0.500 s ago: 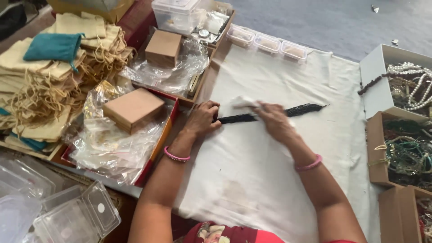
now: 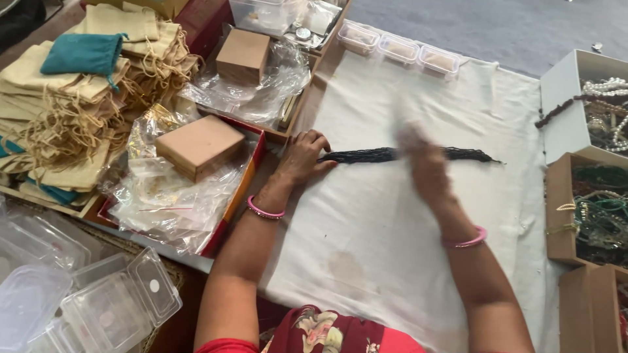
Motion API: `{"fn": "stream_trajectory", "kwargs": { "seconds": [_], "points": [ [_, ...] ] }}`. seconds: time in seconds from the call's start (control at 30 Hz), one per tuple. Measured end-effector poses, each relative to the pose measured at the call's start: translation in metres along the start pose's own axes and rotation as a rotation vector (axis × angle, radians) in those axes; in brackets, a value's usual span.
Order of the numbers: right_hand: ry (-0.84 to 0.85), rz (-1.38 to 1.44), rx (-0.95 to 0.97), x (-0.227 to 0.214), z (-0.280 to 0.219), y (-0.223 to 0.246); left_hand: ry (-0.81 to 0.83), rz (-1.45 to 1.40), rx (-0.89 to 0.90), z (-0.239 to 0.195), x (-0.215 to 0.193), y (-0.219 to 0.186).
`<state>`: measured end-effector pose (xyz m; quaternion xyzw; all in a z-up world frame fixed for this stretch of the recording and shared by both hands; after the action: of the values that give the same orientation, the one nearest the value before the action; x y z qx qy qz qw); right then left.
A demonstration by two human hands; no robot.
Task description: The recorder is cleaning and packaging various pieces of jewelry into small plastic bags and boxes.
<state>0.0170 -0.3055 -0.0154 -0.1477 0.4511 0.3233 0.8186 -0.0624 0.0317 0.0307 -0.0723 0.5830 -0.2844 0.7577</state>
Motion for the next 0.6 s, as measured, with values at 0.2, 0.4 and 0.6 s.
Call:
{"fn": "stream_trajectory", "kwargs": {
  "seconds": [0.2, 0.4, 0.6],
  "points": [
    [0.186, -0.175, -0.305, -0.044, 0.027, 0.076, -0.068, 0.007, 0.046, 0.001, 0.017, 0.013],
    [0.233, -0.570, 0.444, -0.026, -0.018, -0.078, -0.002, 0.031, -0.005, 0.003, 0.016, 0.010],
    [-0.032, -0.512, 0.622, -0.022, -0.042, -0.124, 0.026, -0.025, -0.002, 0.003, 0.006, 0.008]
  ]
}}
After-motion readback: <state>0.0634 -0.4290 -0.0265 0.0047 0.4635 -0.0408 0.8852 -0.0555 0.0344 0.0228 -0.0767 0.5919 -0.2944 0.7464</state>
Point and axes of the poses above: each hand's wrist, its own z-axis towards the middle knuckle, its own x-axis out of the palm, y = z × x, the point moved 1 cm from there along z, towards the middle knuckle, and after that the axes turned 2 degrees about x, right-handed, at the moved point
